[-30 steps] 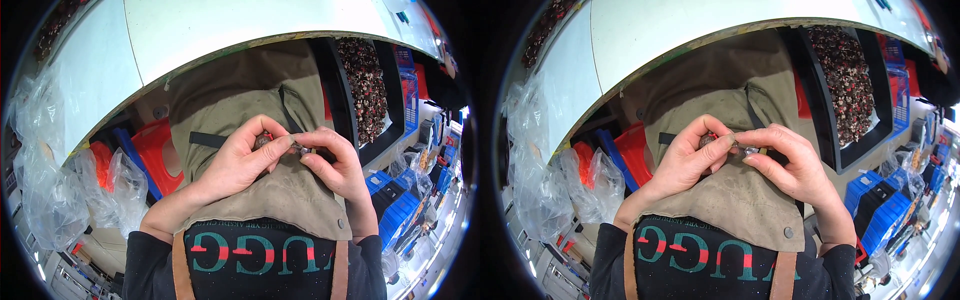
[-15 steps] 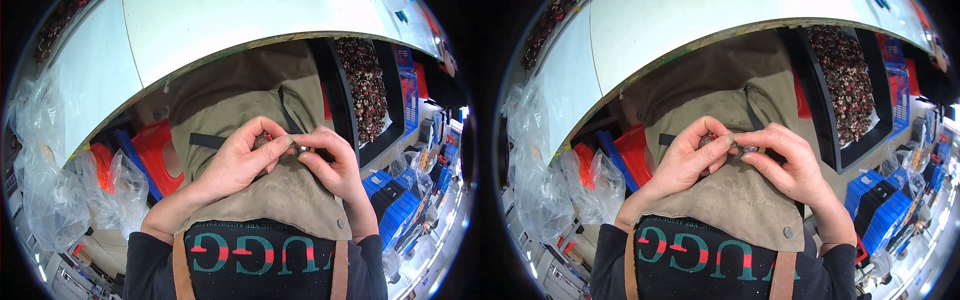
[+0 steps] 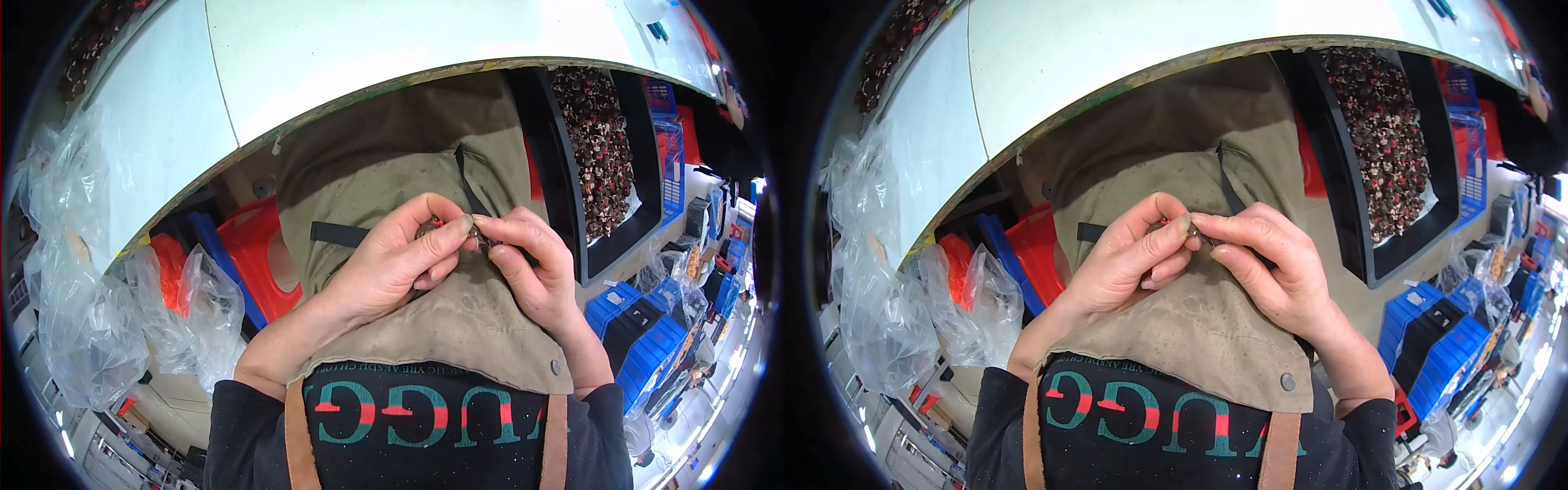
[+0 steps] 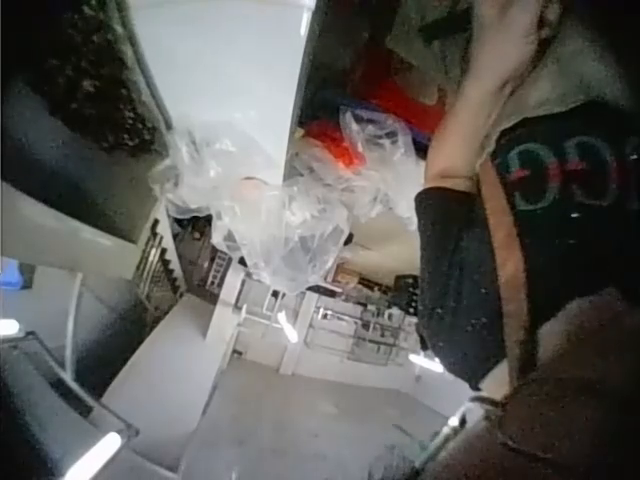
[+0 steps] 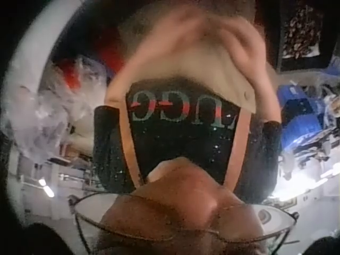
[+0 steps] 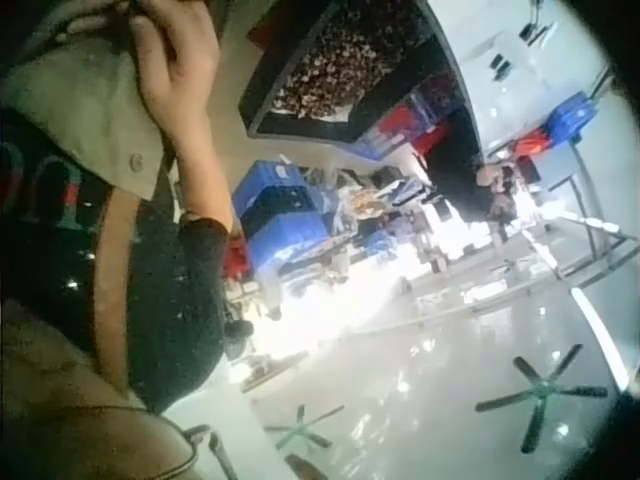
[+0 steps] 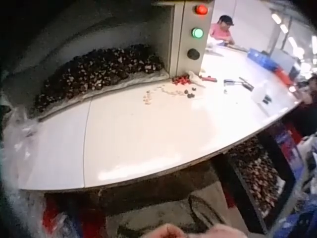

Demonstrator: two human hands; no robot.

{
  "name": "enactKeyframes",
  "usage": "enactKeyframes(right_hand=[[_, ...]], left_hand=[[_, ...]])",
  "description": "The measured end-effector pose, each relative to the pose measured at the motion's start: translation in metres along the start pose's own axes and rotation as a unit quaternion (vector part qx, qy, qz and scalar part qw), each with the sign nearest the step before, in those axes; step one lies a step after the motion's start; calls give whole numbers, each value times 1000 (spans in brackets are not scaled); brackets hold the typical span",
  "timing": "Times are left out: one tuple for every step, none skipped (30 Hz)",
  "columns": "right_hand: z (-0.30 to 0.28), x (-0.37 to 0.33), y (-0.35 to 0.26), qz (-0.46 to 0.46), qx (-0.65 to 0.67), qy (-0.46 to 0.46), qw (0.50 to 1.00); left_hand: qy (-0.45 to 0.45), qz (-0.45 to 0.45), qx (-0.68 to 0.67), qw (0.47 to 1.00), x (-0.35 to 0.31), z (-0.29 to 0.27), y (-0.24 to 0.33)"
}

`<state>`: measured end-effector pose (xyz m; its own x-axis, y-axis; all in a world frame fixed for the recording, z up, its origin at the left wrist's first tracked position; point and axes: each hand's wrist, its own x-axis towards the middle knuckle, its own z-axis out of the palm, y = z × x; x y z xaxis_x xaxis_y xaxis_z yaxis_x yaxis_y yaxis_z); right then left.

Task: Applying glue to a small base and attaching a figurine to it.

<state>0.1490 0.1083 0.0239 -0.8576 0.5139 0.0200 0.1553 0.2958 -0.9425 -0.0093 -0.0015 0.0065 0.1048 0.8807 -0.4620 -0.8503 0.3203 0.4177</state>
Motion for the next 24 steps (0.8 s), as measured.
enactKeyframes(right_hand=[[0,0,0,14,17,-1,1000],[0,0,0,14,17,-1,1000],[-1,0,-1,45,54,-6,998],[-1,0,-1,75,91,-10,993],[-2,1,-3,75,90,-11,993],[-3,2,-6,106,99,-2,989],[-3,3,-8,138,107,8,985],[-3,4,-9,138,107,8,985],[-2,4,-10,146,103,17,984],[-1,3,-11,154,99,27,983],[-2,3,-12,155,99,27,983],[-3,1,-13,152,80,3,985],[-3,0,-13,150,61,-21,987],[-2,1,-13,150,61,-21,987],[-2,2,-12,125,45,-35,991],[0,2,-10,100,31,-49,993],[0,3,-10,101,31,-50,993],[1,5,-9,112,46,-49,991],[2,6,-6,124,61,-49,989],[3,5,-10,120,57,-47,990],[3,4,-14,120,65,-44,990],[4,4,-17,121,73,-40,989],[3,6,-15,123,75,-41,989],[2,7,-12,119,78,-43,989]], left_hand=[[1,-1,0,1000,0,0,0],[1,0,0,1000,0,0,0],[-2,-3,-1,1000,0,0,0],[-4,-5,-3,1000,0,0,1],[-4,-5,-2,1000,1,0,1],[2,-6,-1,1000,1,0,0],[9,-8,0,1000,1,0,0],[8,-8,0,1000,0,1,0],[15,-5,2,1000,0,2,1],[22,-3,3,1000,-1,3,1],[22,-3,3,1000,-1,2,1],[21,-3,2,1000,-2,1,0],[21,-4,2,1000,-3,0,0],[21,-4,2,1000,-3,-2,-1],[10,-3,-6,1000,-3,-5,-2],[0,-4,-15,1000,-3,-8,-3],[1,-4,-16,1000,-1,-9,-2],[5,-7,-13,1000,0,-10,-2],[9,-11,-10,1000,2,-12,-2],[5,-7,-8,1000,-1,-10,-1],[0,-4,-8,1000,-3,-9,0],[-5,-1,-7,1000,-5,-8,0],[-3,-3,-9,1000,-3,-8,1],[1,-3,-10,1000,-1,-9,2]])
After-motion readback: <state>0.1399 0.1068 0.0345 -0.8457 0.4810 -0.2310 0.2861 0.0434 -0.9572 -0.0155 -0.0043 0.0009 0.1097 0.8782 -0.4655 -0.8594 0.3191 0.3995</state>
